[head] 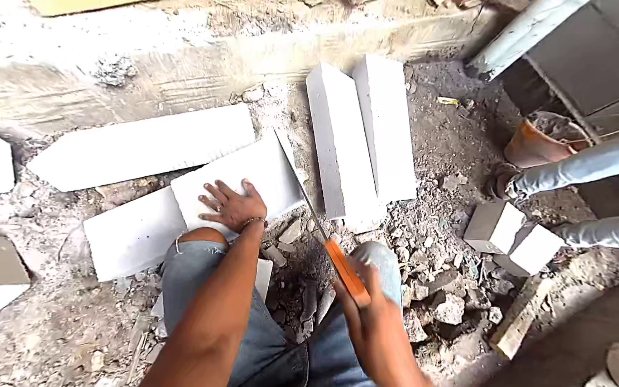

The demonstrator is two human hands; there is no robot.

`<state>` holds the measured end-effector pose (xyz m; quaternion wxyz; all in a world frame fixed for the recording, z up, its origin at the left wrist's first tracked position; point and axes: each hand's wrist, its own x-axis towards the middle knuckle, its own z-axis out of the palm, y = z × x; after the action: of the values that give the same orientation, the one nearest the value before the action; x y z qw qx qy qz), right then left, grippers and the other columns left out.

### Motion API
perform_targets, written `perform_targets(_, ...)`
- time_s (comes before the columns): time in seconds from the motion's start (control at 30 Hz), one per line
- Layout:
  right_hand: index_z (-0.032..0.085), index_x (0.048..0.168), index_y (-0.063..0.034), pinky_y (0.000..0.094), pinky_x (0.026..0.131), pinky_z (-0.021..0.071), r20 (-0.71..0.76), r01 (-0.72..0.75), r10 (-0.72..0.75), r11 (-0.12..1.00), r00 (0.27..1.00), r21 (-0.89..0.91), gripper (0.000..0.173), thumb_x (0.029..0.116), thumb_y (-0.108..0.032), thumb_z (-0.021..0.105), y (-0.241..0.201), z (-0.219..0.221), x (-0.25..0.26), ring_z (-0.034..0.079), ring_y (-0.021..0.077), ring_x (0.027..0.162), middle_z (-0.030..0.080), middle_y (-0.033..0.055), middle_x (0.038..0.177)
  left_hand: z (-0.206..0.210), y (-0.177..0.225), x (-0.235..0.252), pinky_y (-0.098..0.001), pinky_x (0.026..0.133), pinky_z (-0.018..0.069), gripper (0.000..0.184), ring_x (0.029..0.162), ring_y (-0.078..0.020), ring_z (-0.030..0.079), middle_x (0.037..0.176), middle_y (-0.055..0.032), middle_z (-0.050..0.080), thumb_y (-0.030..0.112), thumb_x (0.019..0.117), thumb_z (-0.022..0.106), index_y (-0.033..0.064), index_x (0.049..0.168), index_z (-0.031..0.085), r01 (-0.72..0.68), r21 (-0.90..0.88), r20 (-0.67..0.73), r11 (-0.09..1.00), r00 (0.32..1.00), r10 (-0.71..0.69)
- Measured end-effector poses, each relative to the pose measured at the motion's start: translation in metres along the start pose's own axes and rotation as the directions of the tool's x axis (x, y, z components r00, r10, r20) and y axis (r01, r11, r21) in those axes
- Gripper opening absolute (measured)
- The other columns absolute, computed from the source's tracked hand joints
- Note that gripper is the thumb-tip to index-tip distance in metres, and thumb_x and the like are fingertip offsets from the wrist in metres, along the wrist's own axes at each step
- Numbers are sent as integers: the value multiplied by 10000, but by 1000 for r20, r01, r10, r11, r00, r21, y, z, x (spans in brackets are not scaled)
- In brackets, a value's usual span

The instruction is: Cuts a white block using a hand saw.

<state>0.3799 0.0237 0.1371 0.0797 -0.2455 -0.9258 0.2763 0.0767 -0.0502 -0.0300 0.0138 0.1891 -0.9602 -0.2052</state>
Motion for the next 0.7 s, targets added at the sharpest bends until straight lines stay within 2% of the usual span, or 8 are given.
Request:
perform_targets(0.1,589,1337,-1,387,567,620,-16,-52,53,997,998,57,435,1028,-303,632,3,-22,-48,725,143,671,762,55,883,4,-4,-1,-744,1184,-27,859,1596,-363,67,1731,-79,153,716,989,200,163,1645,242,-4,18,12,1000,1000,3)
perform_targets(0.2,583,1322,-31,457,516,565,28,-39,39,999,999,0,439,1035,-363,586,-15,11,50,664,229,563,667,61,685,9,-7,1,-751,1180,-18,854,1591,-377,91,1723,-81,186,716,990,204,165,1639,268,-27,20,-12,999,1000,27)
perform_targets(0.3,464,1363,-159,482,421,493,144,-63,57,997,988,36,424,1071,-464,508,-43,13,120,593,298,499,576,94,647,7,1,5,-766,1169,-10,841,1588,-398,86,1723,-89,183,706,999,196,164,1639,266,-6,36,-3,999,1000,6)
perform_targets(0.37,463,1382,-144,479,454,523,117,-24,22,1000,993,16,437,1074,-452,500,-29,13,92,612,265,527,593,65,671,5,-2,2,-767,1169,-9,841,1589,-392,90,1725,-80,181,708,996,195,175,1643,257,-2,45,-8,999,1000,2)
perform_targets(0.43,564,1363,-89,425,495,572,12,0,0,1000,1000,-3,461,1041,-421,567,2,7,23,662,177,562,681,19,723,6,1,3,-750,1180,-23,835,1593,-374,83,1726,-78,175,706,996,210,180,1642,261,8,22,-8,1000,1000,-8)
perform_targets(0.53,595,1344,-3,358,596,629,-3,-39,40,997,999,71,434,1027,-297,636,13,-25,-45,730,117,701,769,57,922,8,-6,-3,-747,1180,-29,841,1594,-368,73,1728,-76,167,704,994,183,172,1642,255,8,35,9,999,1000,-9)
perform_targets(0.63,595,1289,-36,434,512,568,26,-21,21,1000,999,1,411,1028,-354,594,-7,2,45,665,199,568,674,49,705,8,-7,1,-752,1175,-28,843,1592,-379,83,1725,-87,175,702,998,187,163,1642,258,-19,41,1,999,1000,19)
perform_targets(0.7,519,1360,-111,511,492,527,135,-67,61,997,989,39,412,1067,-399,545,-29,12,113,642,298,573,629,101,700,7,-5,0,-758,1172,-9,832,1589,-391,88,1725,-83,178,700,1002,184,173,1641,264,-13,61,16,998,1000,12)
